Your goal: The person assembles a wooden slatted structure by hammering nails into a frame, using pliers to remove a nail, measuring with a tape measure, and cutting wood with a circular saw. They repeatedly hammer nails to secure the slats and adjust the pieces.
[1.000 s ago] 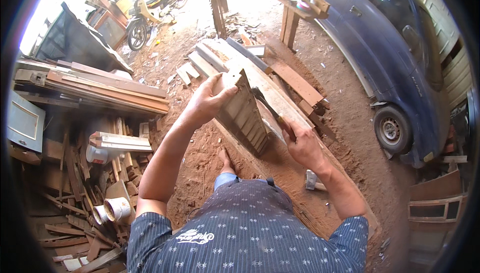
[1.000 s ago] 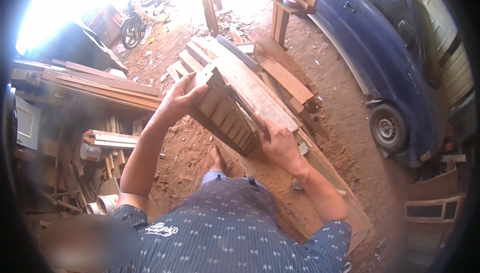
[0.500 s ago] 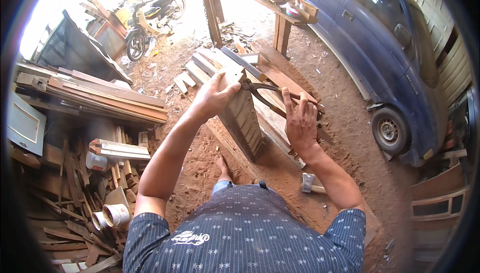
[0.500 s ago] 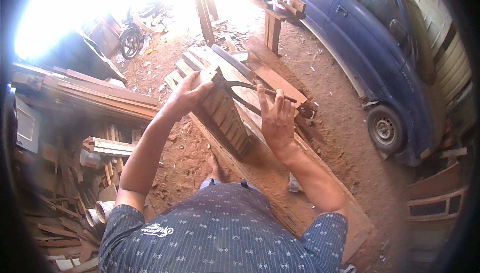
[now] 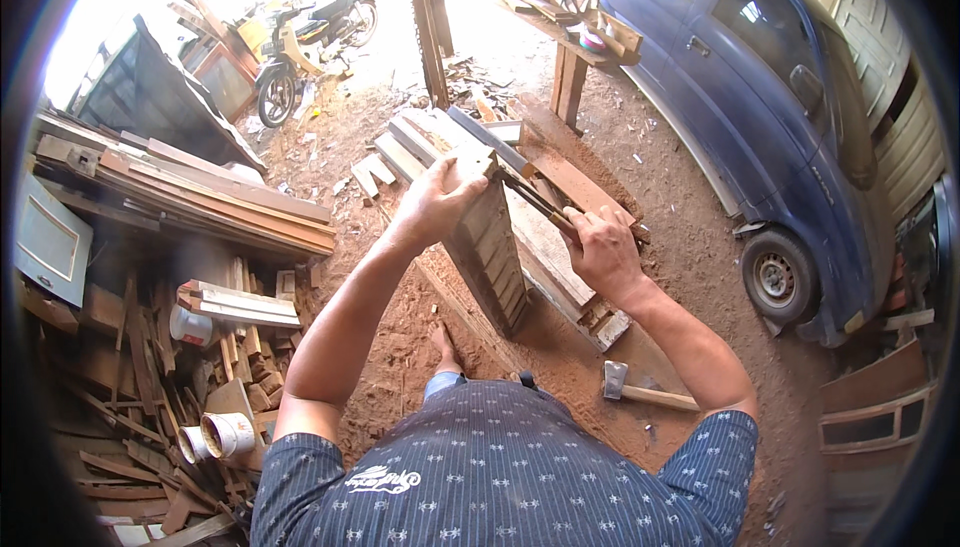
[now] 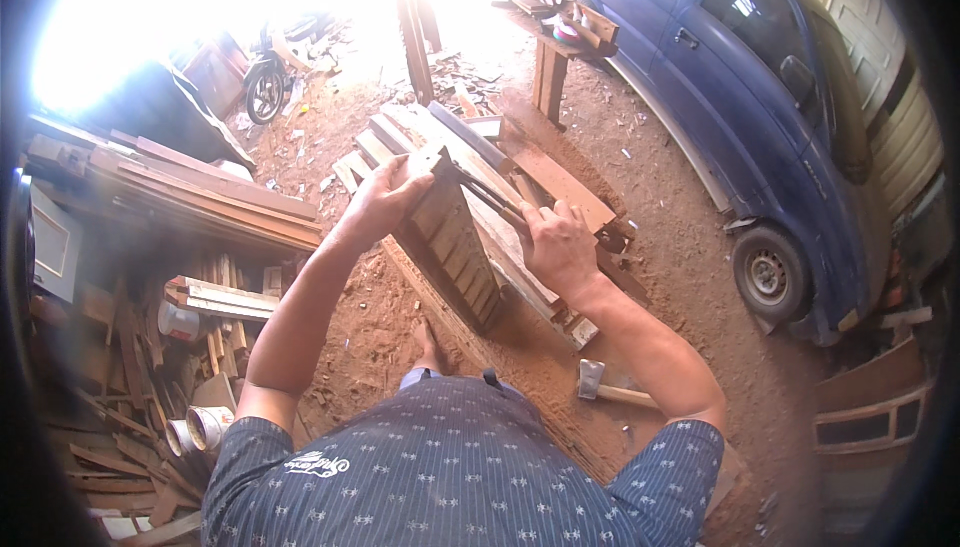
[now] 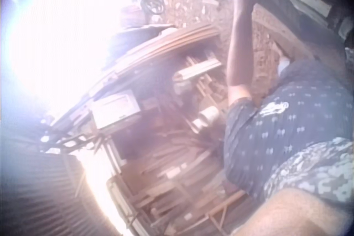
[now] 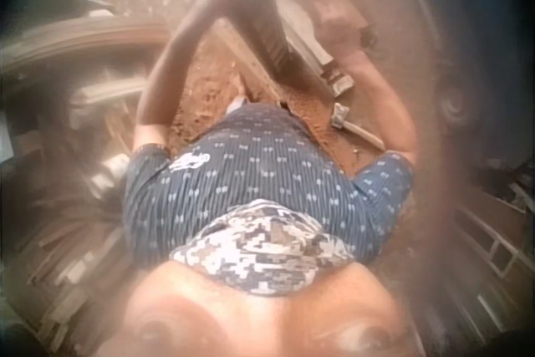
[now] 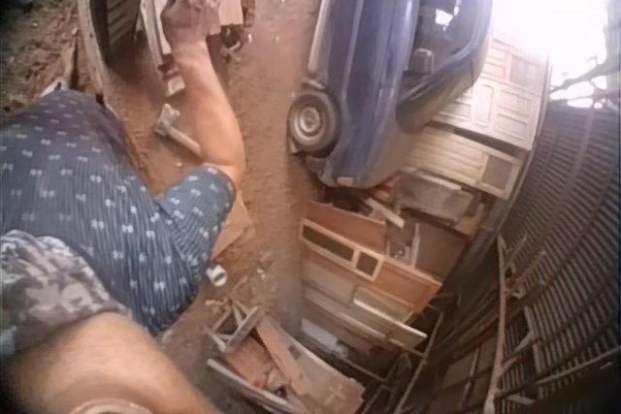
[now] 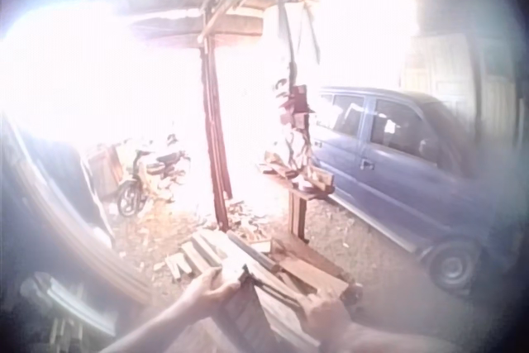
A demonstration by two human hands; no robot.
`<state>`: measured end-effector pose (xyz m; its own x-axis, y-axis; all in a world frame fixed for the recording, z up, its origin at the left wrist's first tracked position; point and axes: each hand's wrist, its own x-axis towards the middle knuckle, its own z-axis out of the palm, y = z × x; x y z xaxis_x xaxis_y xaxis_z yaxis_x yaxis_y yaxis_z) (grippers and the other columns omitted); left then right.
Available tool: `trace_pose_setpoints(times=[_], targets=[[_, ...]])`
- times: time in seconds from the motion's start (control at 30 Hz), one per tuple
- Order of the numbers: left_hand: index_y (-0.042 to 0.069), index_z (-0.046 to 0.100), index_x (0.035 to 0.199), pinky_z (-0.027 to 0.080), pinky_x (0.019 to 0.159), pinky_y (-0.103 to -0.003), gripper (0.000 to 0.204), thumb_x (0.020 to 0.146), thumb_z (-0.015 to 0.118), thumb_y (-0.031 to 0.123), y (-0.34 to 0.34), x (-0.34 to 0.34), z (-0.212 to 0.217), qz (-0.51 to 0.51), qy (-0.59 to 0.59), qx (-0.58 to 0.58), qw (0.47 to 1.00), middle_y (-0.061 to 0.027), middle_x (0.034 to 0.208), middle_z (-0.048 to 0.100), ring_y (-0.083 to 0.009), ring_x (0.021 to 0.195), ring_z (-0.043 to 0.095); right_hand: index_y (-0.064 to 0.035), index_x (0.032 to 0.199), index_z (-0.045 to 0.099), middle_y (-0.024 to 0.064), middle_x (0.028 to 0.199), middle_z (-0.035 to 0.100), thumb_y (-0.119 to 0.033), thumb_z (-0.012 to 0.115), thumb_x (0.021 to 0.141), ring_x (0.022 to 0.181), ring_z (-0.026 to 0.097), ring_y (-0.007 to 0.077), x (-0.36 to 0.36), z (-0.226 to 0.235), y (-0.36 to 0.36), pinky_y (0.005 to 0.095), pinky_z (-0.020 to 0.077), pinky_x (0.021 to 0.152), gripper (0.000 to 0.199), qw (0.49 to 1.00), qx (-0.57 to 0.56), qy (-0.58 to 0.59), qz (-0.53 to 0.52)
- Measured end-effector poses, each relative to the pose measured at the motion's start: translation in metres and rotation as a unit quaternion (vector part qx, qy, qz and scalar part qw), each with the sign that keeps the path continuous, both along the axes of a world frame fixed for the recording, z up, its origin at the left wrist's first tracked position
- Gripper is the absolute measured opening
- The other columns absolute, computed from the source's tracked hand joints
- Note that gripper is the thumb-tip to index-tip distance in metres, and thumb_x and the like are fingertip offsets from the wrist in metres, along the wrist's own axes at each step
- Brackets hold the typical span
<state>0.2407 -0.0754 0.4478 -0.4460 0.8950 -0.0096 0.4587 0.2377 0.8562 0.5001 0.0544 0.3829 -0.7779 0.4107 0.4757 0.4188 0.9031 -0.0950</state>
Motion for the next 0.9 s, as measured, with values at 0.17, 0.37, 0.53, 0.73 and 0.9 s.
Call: trace_pose_setpoints(times=[0.17, 0.37, 0.53, 0.73, 0.9], targets=[[-0.004, 0.051, 0.141, 0.048, 0.104, -0.039, 0.068, 0.093, 0.07, 0.04, 0.001, -0.01, -0.007, 0.027, 0.007, 0.013, 1.0, -0.0238, 0.129, 0.065, -0.0296, 0.12, 0.062, -0.0112, 0.143, 0.058, 0.0187, 0.091, 0.068, -0.022, 0.057, 0.1, 0.085, 0.069, 0.0375, -0.008, 0.003, -0.006, 0.047, 0.0573, 0.077, 0.044, 0.986, -0.147, -0.046, -0.063], [-0.006, 0.05, 0.141, 0.046, 0.105, -0.039, 0.069, 0.092, 0.07, 0.039, 0.008, -0.026, -0.021, 0.019, -0.023, 0.044, 0.999, -0.0276, 0.13, 0.064, -0.0317, 0.123, 0.061, -0.0114, 0.154, 0.044, 0.0269, 0.12, 0.058, -0.009, 0.054, 0.09, 0.097, 0.068, 0.0437, -0.01, -0.014, 0.008, 0.0498, 0.0569, 0.087, 0.065, 0.988, -0.152, -0.013, -0.04], [-0.007, 0.051, 0.14, 0.046, 0.105, -0.038, 0.069, 0.092, 0.07, 0.039, 0.005, -0.024, -0.013, 0.04, -0.029, 0.033, 0.998, -0.0277, 0.13, 0.064, -0.0314, 0.123, 0.061, -0.0108, 0.156, 0.038, 0.0323, 0.134, 0.047, -0.006, 0.055, 0.089, 0.112, 0.061, 0.0465, -0.017, -0.01, 0.007, 0.0489, 0.0538, 0.096, 0.07, 0.99, -0.14, 0.002, -0.035], [-0.007, 0.05, 0.14, 0.046, 0.106, -0.038, 0.07, 0.092, 0.069, 0.039, 0.006, -0.025, -0.012, 0.037, -0.033, 0.033, 0.998, -0.0281, 0.131, 0.063, -0.0322, 0.124, 0.061, -0.0123, 0.158, 0.035, 0.032, 0.135, 0.047, -0.004, 0.053, 0.091, 0.111, 0.06, 0.047, -0.033, -0.014, 0.01, 0.0493, 0.0535, 0.095, 0.07, 0.998, -0.04, -0.028, -0.051], [-0.007, 0.042, 0.148, 0.039, 0.112, -0.036, 0.074, 0.096, 0.066, 0.04, 0.007, -0.026, -0.007, 0.037, -0.021, -0.016, 0.999, -0.0231, 0.142, 0.056, -0.0275, 0.132, 0.052, -0.016, 0.16, 0.031, 0.0248, 0.123, 0.053, -0.003, 0.052, 0.092, 0.114, 0.055, 0.0402, -0.039, 0.001, 0.007, 0.0543, 0.0444, 0.105, 0.073, 0.987, 0.029, -0.15, -0.056]])
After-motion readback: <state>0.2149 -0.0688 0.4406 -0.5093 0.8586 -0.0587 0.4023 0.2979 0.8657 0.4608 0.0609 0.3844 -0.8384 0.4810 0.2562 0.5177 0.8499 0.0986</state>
